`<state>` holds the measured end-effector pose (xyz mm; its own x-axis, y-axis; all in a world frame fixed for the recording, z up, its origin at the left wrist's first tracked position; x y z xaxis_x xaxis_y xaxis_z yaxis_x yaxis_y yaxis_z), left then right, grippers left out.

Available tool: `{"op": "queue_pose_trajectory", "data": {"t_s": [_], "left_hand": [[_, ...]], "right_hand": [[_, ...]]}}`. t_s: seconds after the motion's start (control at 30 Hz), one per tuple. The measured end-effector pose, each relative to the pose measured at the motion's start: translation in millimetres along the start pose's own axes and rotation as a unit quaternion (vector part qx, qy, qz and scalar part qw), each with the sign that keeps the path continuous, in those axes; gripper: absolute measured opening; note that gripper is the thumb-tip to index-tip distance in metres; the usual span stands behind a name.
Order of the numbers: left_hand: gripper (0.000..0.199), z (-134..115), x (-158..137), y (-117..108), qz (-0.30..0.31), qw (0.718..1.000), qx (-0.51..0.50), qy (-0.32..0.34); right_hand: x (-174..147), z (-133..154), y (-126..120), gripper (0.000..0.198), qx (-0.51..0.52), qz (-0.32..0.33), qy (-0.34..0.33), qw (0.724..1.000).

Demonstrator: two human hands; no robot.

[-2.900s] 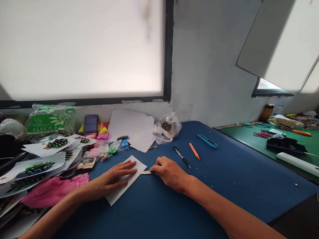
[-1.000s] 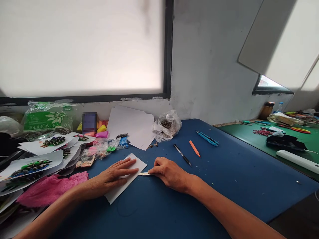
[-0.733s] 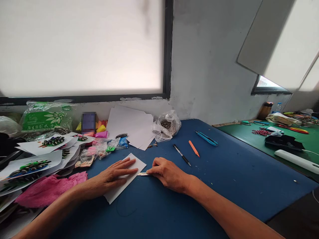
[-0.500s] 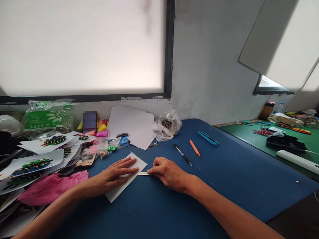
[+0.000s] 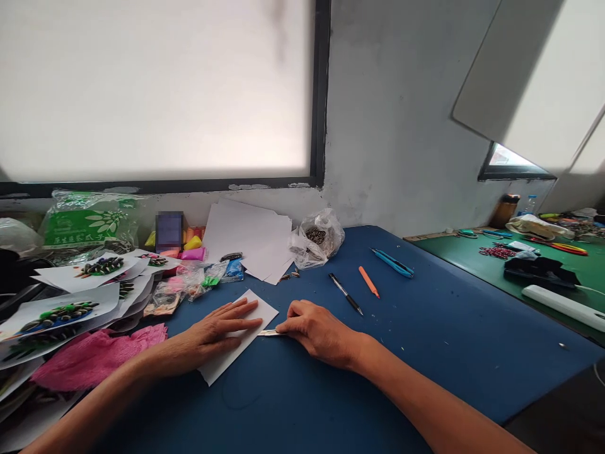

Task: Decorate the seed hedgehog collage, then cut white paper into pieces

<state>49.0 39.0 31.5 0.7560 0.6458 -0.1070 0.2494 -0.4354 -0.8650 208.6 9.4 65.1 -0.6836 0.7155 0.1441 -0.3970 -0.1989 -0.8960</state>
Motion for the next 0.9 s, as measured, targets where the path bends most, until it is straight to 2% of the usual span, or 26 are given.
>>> {"op": "queue_pose_trajectory", "data": {"t_s": [0.3, 0.53, 0.77, 0.9], "left_hand": [[0.045, -1.0, 1.1, 0.9, 0.013, 1.000, 0.003, -0.022], [0.046, 1.0, 0.7, 0.4, 0.019, 1.000, -0.009, -0.014], [0.061, 0.6, -0.1, -0.4, 0.042, 0.999, -0.022, -0.018], [0.062, -2.1, -0.8, -1.6, 0.046, 0.998, -0.027, -0.027]], "right_hand": [[2.7, 2.7, 3.3, 0.031, 0.002, 0.006, 0.001, 1.000], [2.9, 3.2, 3.8, 0.031, -0.005, 0.010, 0.004, 1.000], [1.6, 4.2, 4.8, 0.030, -0.005, 0.010, -0.004, 1.000], [3.0, 5.2, 5.8, 0.030, -0.010, 0.009, -0.005, 1.000]]}}
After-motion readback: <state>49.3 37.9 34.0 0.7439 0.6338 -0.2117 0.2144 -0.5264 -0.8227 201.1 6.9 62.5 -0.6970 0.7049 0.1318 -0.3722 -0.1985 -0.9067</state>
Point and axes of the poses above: each hand's wrist, its own x-axis towards the middle knuckle, its own y-axis out of the palm, z = x × y, the point moved 8 cm from there along x, towards the middle knuckle
